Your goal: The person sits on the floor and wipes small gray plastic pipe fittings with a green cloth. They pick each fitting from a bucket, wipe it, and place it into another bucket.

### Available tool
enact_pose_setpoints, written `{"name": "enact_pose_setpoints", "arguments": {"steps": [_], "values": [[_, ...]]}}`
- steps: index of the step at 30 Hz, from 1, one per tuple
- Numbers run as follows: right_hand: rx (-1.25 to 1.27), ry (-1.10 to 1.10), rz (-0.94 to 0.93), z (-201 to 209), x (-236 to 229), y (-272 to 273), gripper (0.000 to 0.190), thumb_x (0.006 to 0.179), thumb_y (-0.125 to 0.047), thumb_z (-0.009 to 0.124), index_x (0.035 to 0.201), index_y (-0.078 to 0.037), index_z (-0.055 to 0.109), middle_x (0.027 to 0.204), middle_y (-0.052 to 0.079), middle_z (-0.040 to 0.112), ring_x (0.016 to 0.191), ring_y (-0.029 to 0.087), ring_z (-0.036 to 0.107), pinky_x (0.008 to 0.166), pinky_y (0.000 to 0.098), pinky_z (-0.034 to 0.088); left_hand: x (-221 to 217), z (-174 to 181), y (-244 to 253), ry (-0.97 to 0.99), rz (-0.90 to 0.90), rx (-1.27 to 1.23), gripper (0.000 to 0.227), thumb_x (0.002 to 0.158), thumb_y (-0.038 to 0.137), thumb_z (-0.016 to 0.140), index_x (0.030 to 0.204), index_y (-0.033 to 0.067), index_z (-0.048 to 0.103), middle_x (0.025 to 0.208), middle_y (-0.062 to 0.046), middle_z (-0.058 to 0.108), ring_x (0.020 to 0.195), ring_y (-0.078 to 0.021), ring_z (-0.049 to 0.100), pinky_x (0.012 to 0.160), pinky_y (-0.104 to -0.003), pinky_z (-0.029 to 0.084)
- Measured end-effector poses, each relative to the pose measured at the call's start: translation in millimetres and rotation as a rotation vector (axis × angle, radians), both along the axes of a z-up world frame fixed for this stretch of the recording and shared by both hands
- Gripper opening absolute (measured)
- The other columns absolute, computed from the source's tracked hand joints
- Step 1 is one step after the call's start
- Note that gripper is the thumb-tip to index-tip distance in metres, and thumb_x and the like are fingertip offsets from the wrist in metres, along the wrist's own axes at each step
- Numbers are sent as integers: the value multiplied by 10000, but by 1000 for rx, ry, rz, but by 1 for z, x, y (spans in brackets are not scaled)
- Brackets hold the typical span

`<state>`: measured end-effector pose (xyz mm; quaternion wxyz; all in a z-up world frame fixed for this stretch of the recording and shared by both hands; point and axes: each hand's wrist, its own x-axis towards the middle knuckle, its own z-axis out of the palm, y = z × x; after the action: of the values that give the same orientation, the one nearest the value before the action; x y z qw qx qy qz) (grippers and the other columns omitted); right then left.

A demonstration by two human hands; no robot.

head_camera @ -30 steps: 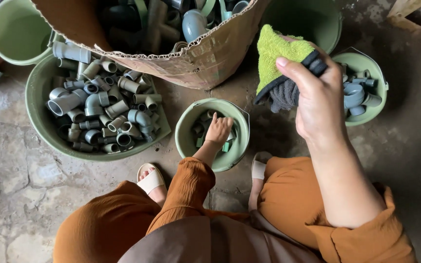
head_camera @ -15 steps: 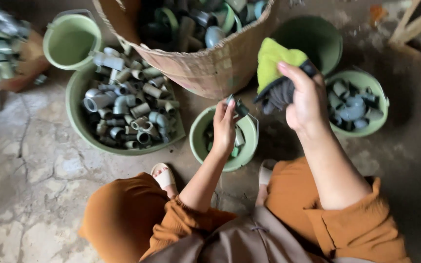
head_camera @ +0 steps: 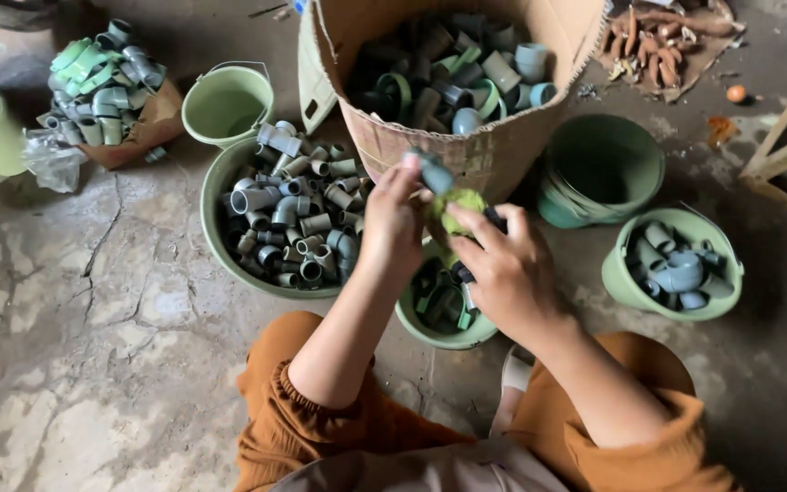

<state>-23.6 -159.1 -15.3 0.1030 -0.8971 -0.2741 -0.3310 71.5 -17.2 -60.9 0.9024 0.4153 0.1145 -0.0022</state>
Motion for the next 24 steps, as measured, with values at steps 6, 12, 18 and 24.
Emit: {"name": "enact_pose_setpoints", "arguments": {"steps": [6, 12, 18, 24], "values": [[289, 15, -103, 15, 18, -17, 360, 832, -1, 777, 1175, -109, 766, 1223, 80, 650, 1042, 338, 614, 918, 436, 518, -21, 31, 20, -65, 35, 50, 212, 968, 251, 706, 1061, 73, 639, 781, -37, 572, 645, -127, 650, 732, -289, 584], [223, -143, 37, 7, 3, 15, 356, 819, -32, 724, 1141, -165, 796, 1263, 105, 664, 1048, 337, 604, 965, 467, 506, -48, 32, -4, -161, -8, 216, 239, 1003, 166, 642, 1208, 43, 626, 934, -78, 595, 840, -138, 583, 770, -320, 541], [709, 210, 78, 12, 15, -5, 347, 892, 63, 661, 1205, -77, 713, 1204, 158, 624, 1015, 326, 625, 945, 446, 507, -62, 38, -6, -346, -29, 421, 348, 956, 162, 727, 1284, 77, 646, 992, -95, 634, 928, -133, 589, 899, -348, 551], [1238, 666, 26, -2, 31, -20, 314, 862, -43, 679, 1173, -19, 719, 1054, 126, 711, 971, 158, 617, 920, 365, 522, -69, 62, 4, -492, -86, 677, 355, 921, 244, 753, 1240, 100, 693, 984, -102, 617, 959, -217, 631, 929, -390, 533]]}}
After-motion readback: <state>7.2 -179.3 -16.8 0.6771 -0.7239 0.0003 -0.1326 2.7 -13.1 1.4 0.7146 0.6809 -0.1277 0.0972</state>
